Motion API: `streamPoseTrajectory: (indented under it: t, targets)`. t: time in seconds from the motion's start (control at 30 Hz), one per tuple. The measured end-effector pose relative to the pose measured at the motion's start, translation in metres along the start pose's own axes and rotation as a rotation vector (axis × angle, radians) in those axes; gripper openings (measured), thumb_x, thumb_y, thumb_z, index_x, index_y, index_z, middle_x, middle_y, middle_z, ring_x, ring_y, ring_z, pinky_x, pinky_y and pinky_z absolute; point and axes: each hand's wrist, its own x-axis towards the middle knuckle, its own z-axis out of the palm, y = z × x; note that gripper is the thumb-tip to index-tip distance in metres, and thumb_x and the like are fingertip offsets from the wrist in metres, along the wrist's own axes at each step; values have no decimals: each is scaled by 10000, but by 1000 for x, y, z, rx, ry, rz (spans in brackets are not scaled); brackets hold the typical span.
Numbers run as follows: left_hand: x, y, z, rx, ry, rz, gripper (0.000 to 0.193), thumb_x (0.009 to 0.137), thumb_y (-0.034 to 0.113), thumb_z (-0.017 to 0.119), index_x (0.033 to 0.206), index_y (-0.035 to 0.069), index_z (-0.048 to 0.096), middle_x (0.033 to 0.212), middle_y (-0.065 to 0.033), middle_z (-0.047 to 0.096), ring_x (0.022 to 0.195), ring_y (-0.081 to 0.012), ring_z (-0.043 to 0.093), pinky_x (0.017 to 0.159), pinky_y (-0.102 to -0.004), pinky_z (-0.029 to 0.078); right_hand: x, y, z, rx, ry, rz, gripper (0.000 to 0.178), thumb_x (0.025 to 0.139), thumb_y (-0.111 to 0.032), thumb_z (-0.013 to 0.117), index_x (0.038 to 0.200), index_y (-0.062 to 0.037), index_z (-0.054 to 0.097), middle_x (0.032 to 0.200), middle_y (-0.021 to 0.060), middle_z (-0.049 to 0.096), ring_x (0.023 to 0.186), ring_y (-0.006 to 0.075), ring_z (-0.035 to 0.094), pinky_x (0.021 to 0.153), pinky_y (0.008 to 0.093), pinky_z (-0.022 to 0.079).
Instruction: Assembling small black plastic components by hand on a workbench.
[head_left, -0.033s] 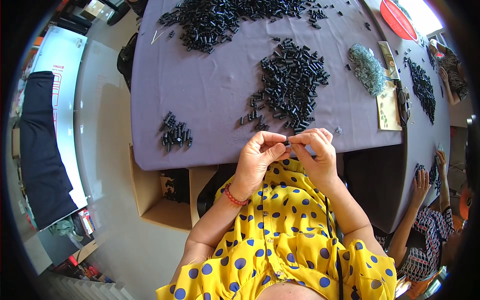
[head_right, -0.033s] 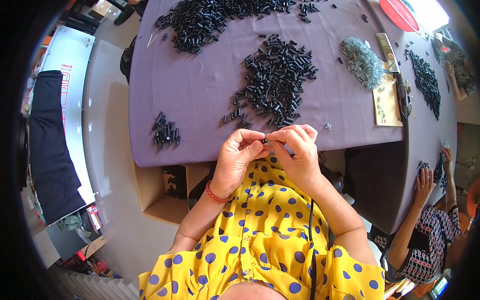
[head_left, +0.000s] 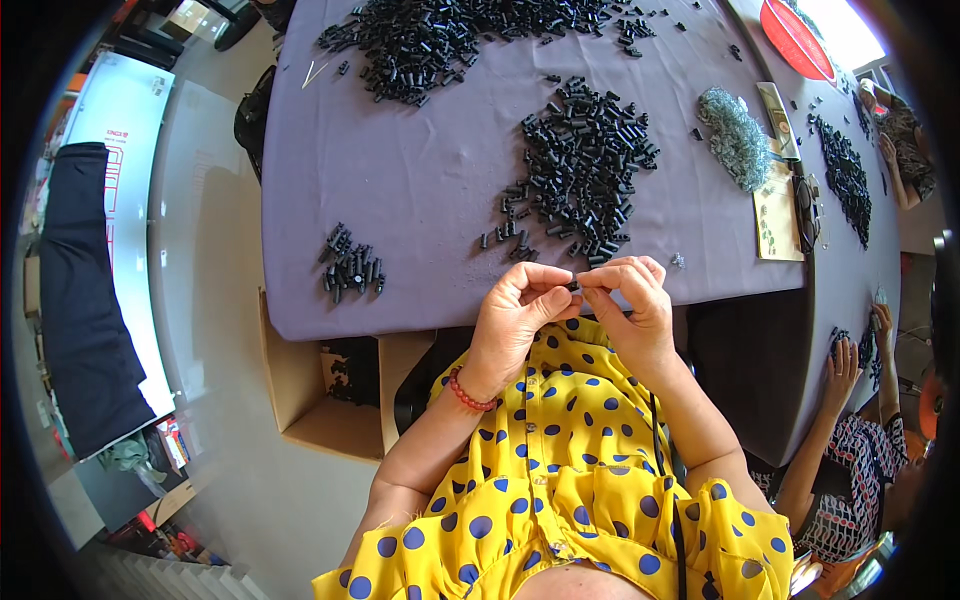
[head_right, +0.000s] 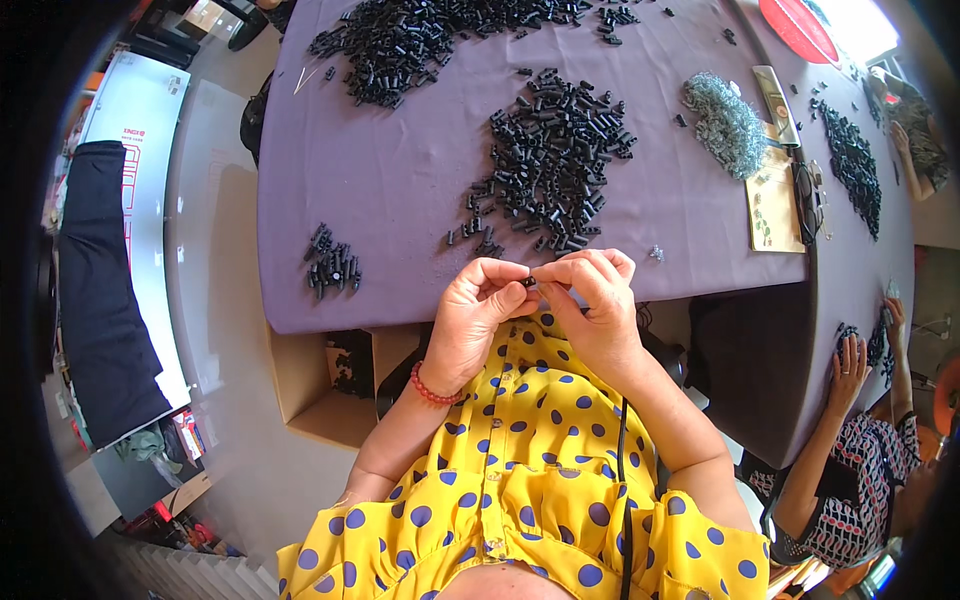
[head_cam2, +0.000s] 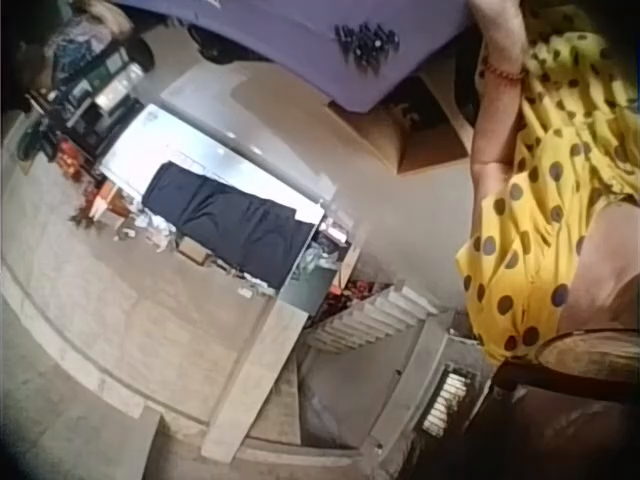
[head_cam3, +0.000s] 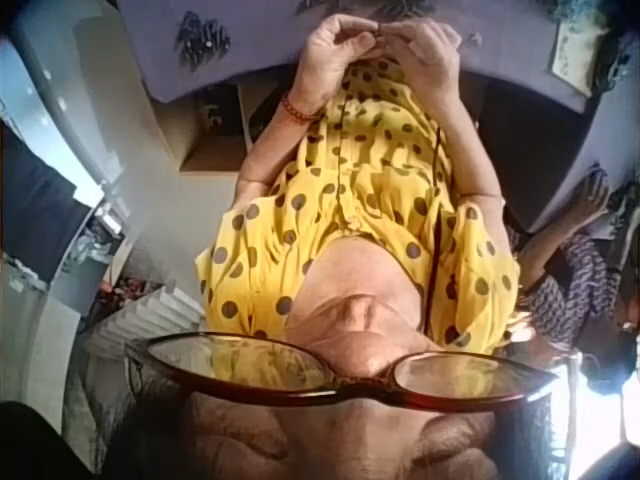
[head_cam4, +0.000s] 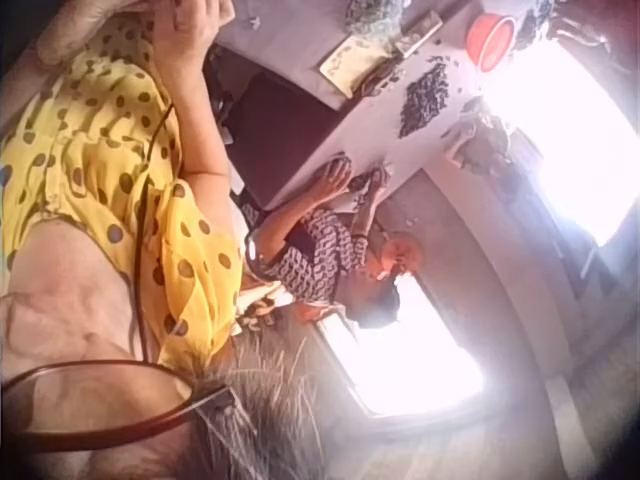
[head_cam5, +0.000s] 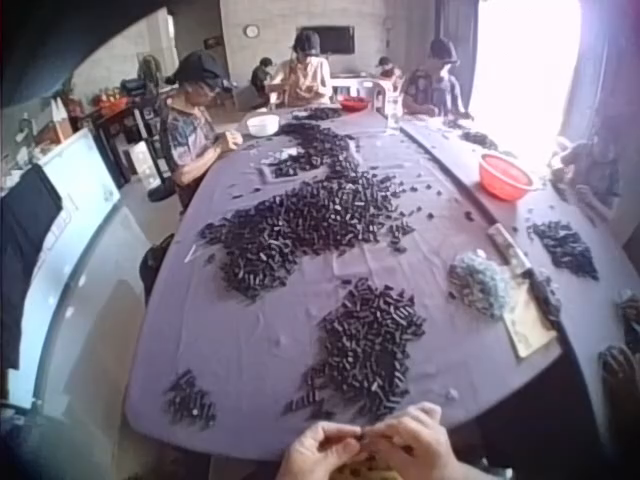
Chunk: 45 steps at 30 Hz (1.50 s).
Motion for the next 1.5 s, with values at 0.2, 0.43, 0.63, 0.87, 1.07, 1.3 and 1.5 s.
streamPoseTrajectory:
  t: [0.2, 0.43, 0.63, 0.87, 1.07, 1.3, 1.5]
  targets:
    - [0, -2, 0, -4, -9, 5, 197, 997, 79, 671, 1172, 5, 619, 1094, -87, 695, 960, -142, 708, 921, -284, 601, 0, 2, 0, 3, 4, -5, 196, 844, -7, 761, 1005, -117, 742, 919, -14, 701, 920, 165, 653, 976, 358, 358]
    - [-2, -2, -2, 7, -8, -41, 188, 1000, 54, 662, 1174, -1, 620, 1096, -95, 696, 960, -154, 709, 926, -297, 598, 1, -2, -1, -67, -13, -64, 235, 844, -29, 769, 1056, -124, 733, 908, -22, 708, 860, 151, 659, 973, 365, 358]
    - [-1, -2, -3, 43, -5, -47, 182, 998, 54, 667, 1166, 3, 621, 1087, -99, 701, 967, -157, 710, 930, -298, 594, 2, -3, 0, -236, 9, -200, 276, 854, -42, 760, 1118, -107, 719, 877, -27, 717, 777, 131, 663, 985, 389, 361]
    - [-3, -1, -4, 47, 18, -60, 184, 997, 61, 677, 1161, -3, 623, 1065, -89, 704, 939, -134, 709, 903, -268, 595, 1, -7, -1, -284, -48, -259, 227, 891, -45, 738, 1113, -90, 730, 900, 5, 740, 757, 144, 670, 986, 410, 377]
    - [-3, -3, -5, 5, 7, -74, 166, 1008, 51, 657, 1159, -7, 618, 1051, -86, 702, 941, -139, 710, 894, -270, 598, -3, -1, 1, -271, -83, -242, 306, 859, -19, 711, 1159, -81, 710, 949, 6, 718, 846, 166, 677, 991, 415, 389]
    - [-6, 2, -11, 117, 35, -45, 179, 1010, 81, 667, 1161, -4, 620, 1019, -80, 703, 929, -145, 713, 881, -275, 600, 7, 18, -4, -292, 34, 173, 365, 921, -74, 693, 1284, -64, 652, 1068, 145, 621, 885, 339, 646, 803, 438, 519]
    - [-7, 2, -13, 134, -1, -69, 175, 1015, 72, 656, 1165, -10, 617, 1017, -70, 700, 940, -137, 709, 887, -267, 594, 21, 30, 10, -468, 48, 6, 397, 912, -77, 690, 1303, -36, 632, 1075, 159, 601, 940, 351, 622, 827, 434, 523]
